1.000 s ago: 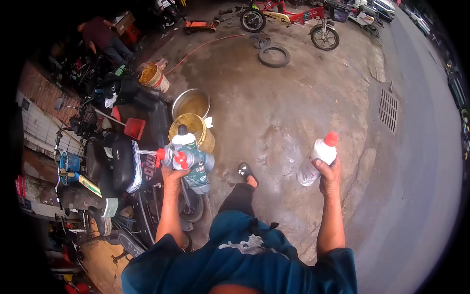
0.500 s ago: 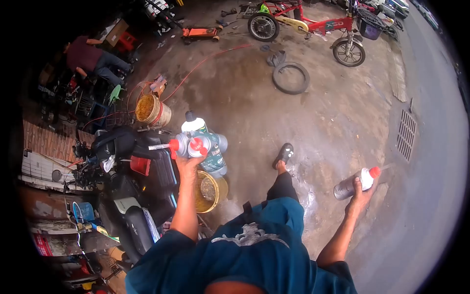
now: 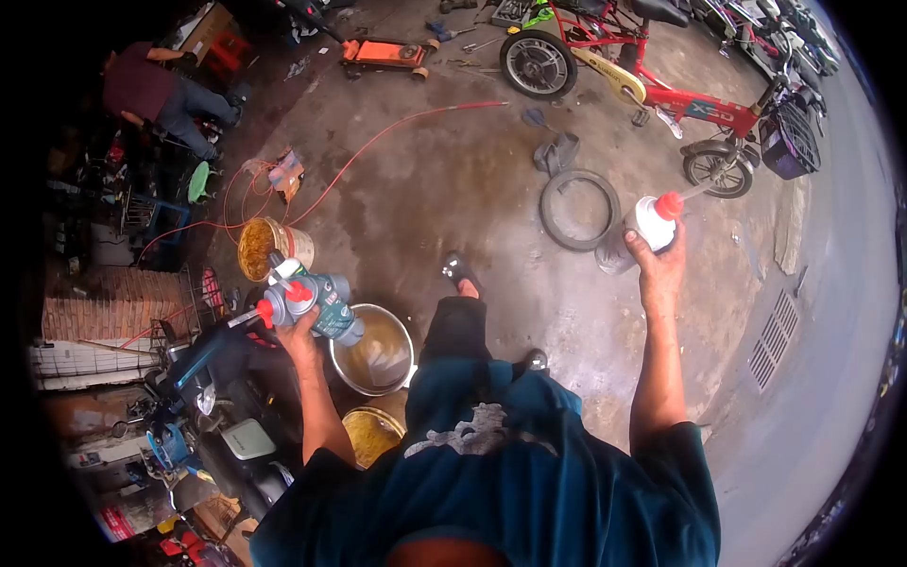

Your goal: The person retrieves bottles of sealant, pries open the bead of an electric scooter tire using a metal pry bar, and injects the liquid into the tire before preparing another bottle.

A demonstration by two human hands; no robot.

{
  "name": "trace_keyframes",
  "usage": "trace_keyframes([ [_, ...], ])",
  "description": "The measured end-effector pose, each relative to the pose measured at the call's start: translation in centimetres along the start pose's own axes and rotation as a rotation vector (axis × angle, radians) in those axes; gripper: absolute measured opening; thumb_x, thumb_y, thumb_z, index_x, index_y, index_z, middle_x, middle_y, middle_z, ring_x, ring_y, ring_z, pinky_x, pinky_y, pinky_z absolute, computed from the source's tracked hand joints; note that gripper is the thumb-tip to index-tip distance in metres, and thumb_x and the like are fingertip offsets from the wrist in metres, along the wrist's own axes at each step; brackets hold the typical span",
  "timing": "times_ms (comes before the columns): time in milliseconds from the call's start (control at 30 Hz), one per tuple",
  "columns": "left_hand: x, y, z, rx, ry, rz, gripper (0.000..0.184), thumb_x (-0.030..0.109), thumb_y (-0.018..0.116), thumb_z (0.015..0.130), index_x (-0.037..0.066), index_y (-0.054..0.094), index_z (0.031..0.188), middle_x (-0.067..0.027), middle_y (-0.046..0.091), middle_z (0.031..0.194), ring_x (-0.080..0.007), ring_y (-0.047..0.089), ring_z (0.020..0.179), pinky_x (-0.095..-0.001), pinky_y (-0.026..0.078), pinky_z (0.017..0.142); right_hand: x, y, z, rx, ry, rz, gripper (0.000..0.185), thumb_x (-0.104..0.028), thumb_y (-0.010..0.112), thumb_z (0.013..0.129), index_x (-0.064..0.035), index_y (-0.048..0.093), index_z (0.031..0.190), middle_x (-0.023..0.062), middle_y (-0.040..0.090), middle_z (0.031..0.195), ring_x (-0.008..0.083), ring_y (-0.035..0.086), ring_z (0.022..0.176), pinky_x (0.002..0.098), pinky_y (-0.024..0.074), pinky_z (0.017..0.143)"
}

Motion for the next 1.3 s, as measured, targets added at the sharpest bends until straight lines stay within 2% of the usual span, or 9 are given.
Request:
trace_keyframes([
  [233, -7.7, 15.0, 23.7, -0.135, -0.047, -0.045, 0.063, -0.008, 0.076, 0.070, 0.000, 0.057, 0.130, -0.0085, 0.065, 0.120, -0.0221, 0.064, 0.108, -0.0362, 0.047, 0.100, 2.6, 11.4, 13.6, 0.124, 0.083, -0.074, 0.083, -0.031, 0.084, 0.079, 0.0027, 0.042, 0.142, 0.0136, 0.059, 0.126, 0.0253, 0.057, 0.117, 0.0380, 0.0412, 0.104],
  [433, -8.8, 31.4, 39.5, -0.451, -0.111, 0.033, 0.071, -0.004, 0.082, 0.065, -0.002, 0.054, 0.131, -0.0105, 0.064, 0.119, -0.0226, 0.063, 0.109, -0.0361, 0.050, 0.098, 0.5, 16.2, 22.8, 0.317, 0.158, -0.034, 0.080, -0.028, 0.083, 0.081, 0.0012, 0.042, 0.143, 0.0132, 0.058, 0.129, 0.0246, 0.054, 0.121, 0.0378, 0.0378, 0.107],
  [633, -10.7, 46.0, 50.7, -0.599, 0.129, 0.314, 0.087, 0.007, 0.088, 0.061, 0.004, 0.046, 0.137, -0.0114, 0.061, 0.122, -0.0235, 0.057, 0.117, -0.0375, 0.046, 0.101, 1.8, 22.5, 35.2, 0.315, 0.208, -0.044, 0.087, -0.026, 0.085, 0.078, 0.0010, 0.040, 0.147, 0.0139, 0.055, 0.134, 0.0242, 0.053, 0.123, 0.0374, 0.0397, 0.107],
  [833, -17.4, 56.3, 60.1, -0.514, 0.189, 0.430, 0.083, 0.009, 0.089, 0.060, 0.004, 0.050, 0.133, -0.0113, 0.062, 0.120, -0.0254, 0.060, 0.112, -0.0388, 0.047, 0.099, 4.5, 32.0, 51.1, 0.135, 0.195, 0.013, 0.076, -0.026, 0.082, 0.078, 0.0026, 0.045, 0.138, 0.0129, 0.059, 0.125, 0.0240, 0.057, 0.115, 0.0368, 0.0436, 0.102],
  [867, -20.0, 57.5, 62.1, -0.515, 0.091, 0.291, 0.084, 0.011, 0.090, 0.059, 0.004, 0.050, 0.132, -0.0115, 0.062, 0.121, -0.0268, 0.061, 0.112, -0.0390, 0.047, 0.099, 4.7, 33.3, 53.1, 0.103, 0.203, -0.011, 0.078, -0.027, 0.081, 0.078, 0.0019, 0.044, 0.140, 0.0131, 0.058, 0.126, 0.0243, 0.057, 0.117, 0.0372, 0.0430, 0.103],
  [933, -23.8, 59.0, 65.6, -0.518, 0.066, 0.396, 0.083, 0.011, 0.090, 0.059, 0.004, 0.050, 0.132, -0.0117, 0.062, 0.121, -0.0268, 0.061, 0.112, -0.0392, 0.047, 0.099, 5.0, 36.1, 56.4, 0.047, 0.204, -0.045, 0.080, -0.029, 0.080, 0.078, 0.0005, 0.042, 0.142, 0.0135, 0.058, 0.128, 0.0249, 0.056, 0.119, 0.0380, 0.0417, 0.105],
  [1033, -28.3, 62.6, 69.5, -0.529, -0.064, 0.448, 0.080, 0.006, 0.086, 0.060, 0.003, 0.050, 0.131, -0.0115, 0.062, 0.123, -0.0259, 0.061, 0.113, -0.0387, 0.047, 0.099, 6.3, 40.7, 61.1, -0.005, 0.283, -0.062, 0.073, -0.020, 0.081, 0.076, 0.0005, 0.047, 0.137, 0.0124, 0.061, 0.124, 0.0219, 0.059, 0.114, 0.0358, 0.0446, 0.102],
  [1133, -35.5, 65.5, 74.4, -0.617, -0.015, 0.599, 0.079, -0.001, 0.081, 0.062, 0.004, 0.048, 0.133, -0.0094, 0.064, 0.120, -0.0228, 0.062, 0.111, -0.0350, 0.048, 0.098, 11.5, 46.1, 64.1, -0.190, 0.330, -0.091, 0.070, -0.020, 0.082, 0.075, -0.0008, 0.049, 0.133, 0.0114, 0.064, 0.120, 0.0220, 0.060, 0.112, 0.0358, 0.0474, 0.098],
  [1300, -49.6, 67.7, 80.1, -0.645, -0.010, 0.750, 0.083, 0.016, 0.087, 0.054, 0.008, 0.054, 0.129, -0.0158, 0.067, 0.120, -0.0354, 0.062, 0.114, -0.0433, 0.048, 0.098, 27.6, 56.9, 66.8, -0.393, 0.401, -0.130, 0.084, -0.028, 0.086, 0.068, -0.0012, 0.047, 0.137, 0.0155, 0.064, 0.121, 0.0253, 0.061, 0.113, 0.0369, 0.0461, 0.100],
])
Point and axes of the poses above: each hand's wrist, its own z-axis towards the middle knuckle, its own y-axis out of the palm, x = y × z, the point moved 1 cm from there along z, towards the middle knuckle
